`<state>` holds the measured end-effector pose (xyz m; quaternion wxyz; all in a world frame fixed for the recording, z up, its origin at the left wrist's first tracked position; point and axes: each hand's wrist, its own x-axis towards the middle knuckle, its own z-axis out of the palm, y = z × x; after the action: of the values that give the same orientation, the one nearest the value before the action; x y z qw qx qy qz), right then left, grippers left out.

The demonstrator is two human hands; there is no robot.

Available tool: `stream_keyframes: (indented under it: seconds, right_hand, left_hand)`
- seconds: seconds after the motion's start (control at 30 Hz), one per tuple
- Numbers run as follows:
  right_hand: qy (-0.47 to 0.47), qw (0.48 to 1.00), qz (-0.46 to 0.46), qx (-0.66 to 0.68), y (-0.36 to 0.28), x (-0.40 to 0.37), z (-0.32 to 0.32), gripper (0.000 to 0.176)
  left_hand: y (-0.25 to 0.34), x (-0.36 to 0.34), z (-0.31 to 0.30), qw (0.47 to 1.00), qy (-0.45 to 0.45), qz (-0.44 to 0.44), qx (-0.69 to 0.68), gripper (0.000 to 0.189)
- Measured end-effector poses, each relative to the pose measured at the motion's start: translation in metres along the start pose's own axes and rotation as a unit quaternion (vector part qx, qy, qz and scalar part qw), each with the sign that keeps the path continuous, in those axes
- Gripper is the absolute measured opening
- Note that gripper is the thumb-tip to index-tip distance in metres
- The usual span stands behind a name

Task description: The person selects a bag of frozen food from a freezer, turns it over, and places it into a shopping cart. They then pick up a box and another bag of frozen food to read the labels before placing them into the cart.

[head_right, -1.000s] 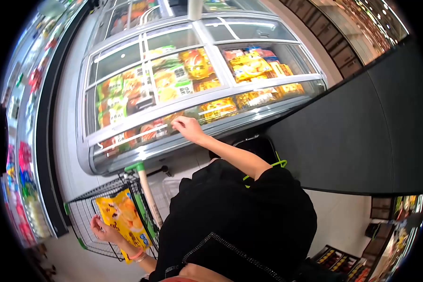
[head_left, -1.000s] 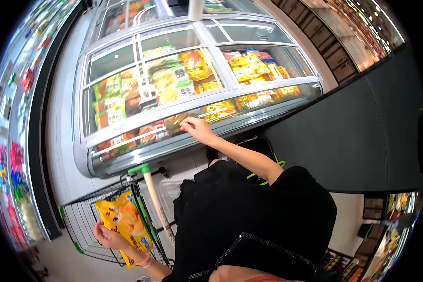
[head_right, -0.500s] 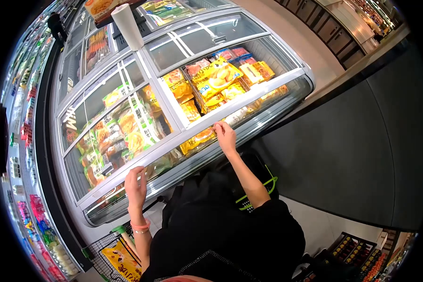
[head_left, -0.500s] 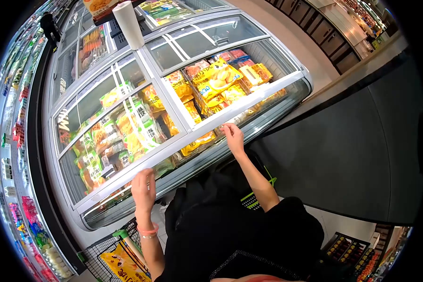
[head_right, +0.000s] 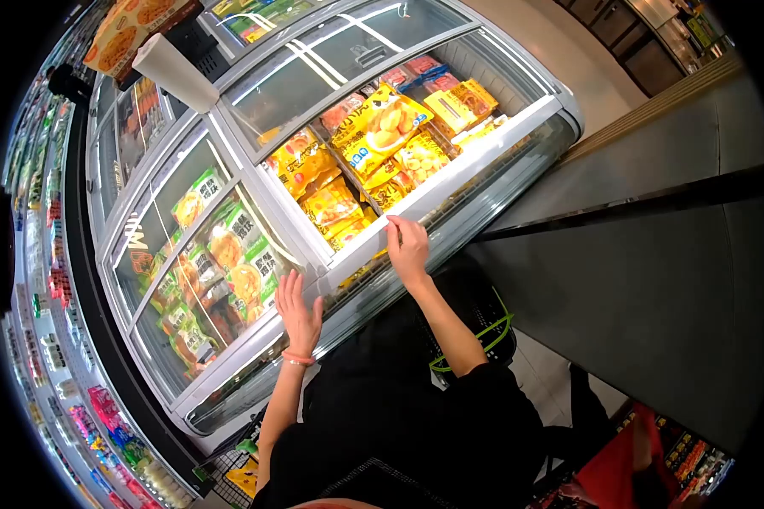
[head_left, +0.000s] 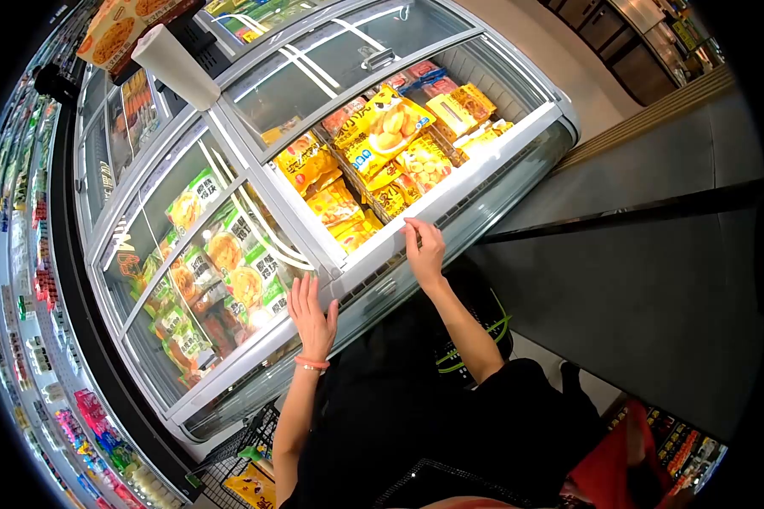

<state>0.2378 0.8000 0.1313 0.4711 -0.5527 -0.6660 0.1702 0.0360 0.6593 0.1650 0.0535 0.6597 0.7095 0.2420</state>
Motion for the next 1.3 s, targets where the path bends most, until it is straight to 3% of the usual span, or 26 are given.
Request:
stream_keyframes:
  seconds: [0.1, 0.2, 0.27, 0.37, 0.47, 0.6, 0.67, 0.7, 0.77, 0.83, 0.9, 1.03, 1.13, 1.17, 1.23, 1.3]
  right_hand:
    - [-0.014, 0.997, 0.02, 0.071, -0.014, 0.011, 0.013, 0.01]
    - [-0.049, 0.977, 0.113, 0.173, -0.029, 0.027, 0.03, 0.012]
    - [-0.092, 0.946, 0.187, 0.249, -0.032, 0.046, 0.043, 0.014]
    - [-0.079, 0.896, 0.252, 0.356, 0.001, 0.07, 0.097, 0.017]
    - [-0.075, 0.825, 0.406, 0.386, 0.014, 0.107, 0.129, 0.022]
    - [0.082, 0.74, 0.529, 0.408, 0.056, 0.147, 0.184, 0.022]
    - [0.162, 0.707, 0.568, 0.389, 0.1, 0.155, 0.213, 0.023]
    - [0.118, 0.695, 0.608, 0.364, 0.127, 0.157, 0.219, 0.027]
    - [0.158, 0.695, 0.667, 0.216, 0.166, 0.157, 0.231, 0.034]
    - [0.152, 0.712, 0.684, 0.041, 0.224, 0.144, 0.24, 0.028]
    - [0.152, 0.706, 0.691, -0.034, 0.243, 0.145, 0.214, 0.036]
    - [0.192, 0.646, 0.736, -0.057, 0.266, 0.151, 0.182, 0.054]
    - [0.237, 0.633, 0.733, -0.075, 0.289, 0.157, 0.174, 0.045]
    - [0.252, 0.641, 0.721, -0.073, 0.283, 0.162, 0.171, 0.052]
    - [0.246, 0.633, 0.734, -0.014, 0.355, 0.148, 0.19, 0.053]
    - [0.259, 0.623, 0.737, -0.032, 0.351, 0.157, 0.189, 0.053]
  left_hand:
    - [-0.007, 0.002, 0.015, 0.999, 0.013, -0.048, 0.003, 0.057]
    - [-0.012, 0.008, 0.028, 0.996, 0.026, -0.087, -0.003, 0.057]
    - [-0.012, 0.009, 0.03, 0.995, 0.01, -0.099, 0.025, 0.057]
    - [-0.015, 0.007, 0.035, 0.995, 0.004, -0.089, 0.044, 0.054]
    - [-0.017, 0.006, 0.033, 0.997, -0.026, -0.066, 0.043, 0.053]
    - [-0.018, 0.01, 0.032, 0.998, -0.036, -0.038, 0.043, 0.051]
    - [-0.019, 0.01, 0.033, 0.998, -0.031, -0.03, 0.046, 0.05]
    - [-0.018, 0.01, 0.033, 0.998, -0.034, -0.036, 0.048, 0.05]
    - [-0.017, 0.011, 0.033, 0.997, -0.036, -0.049, 0.053, 0.05]
    - [-0.019, 0.009, 0.037, 0.996, -0.033, -0.053, 0.062, 0.048]
    - [-0.023, 0.005, 0.043, 0.995, -0.029, -0.061, 0.079, 0.046]
    - [-0.023, 0.003, 0.044, 0.992, -0.03, -0.074, 0.094, 0.047]
    - [-0.024, 0.003, 0.045, 0.992, -0.047, -0.073, 0.09, 0.051]
    - [-0.024, 0.003, 0.045, 0.992, -0.048, -0.074, 0.094, 0.051]
    - [-0.024, 0.003, 0.045, 0.991, -0.047, -0.075, 0.103, 0.051]
    - [-0.024, 0.003, 0.046, 0.991, -0.04, -0.073, 0.109, 0.049]
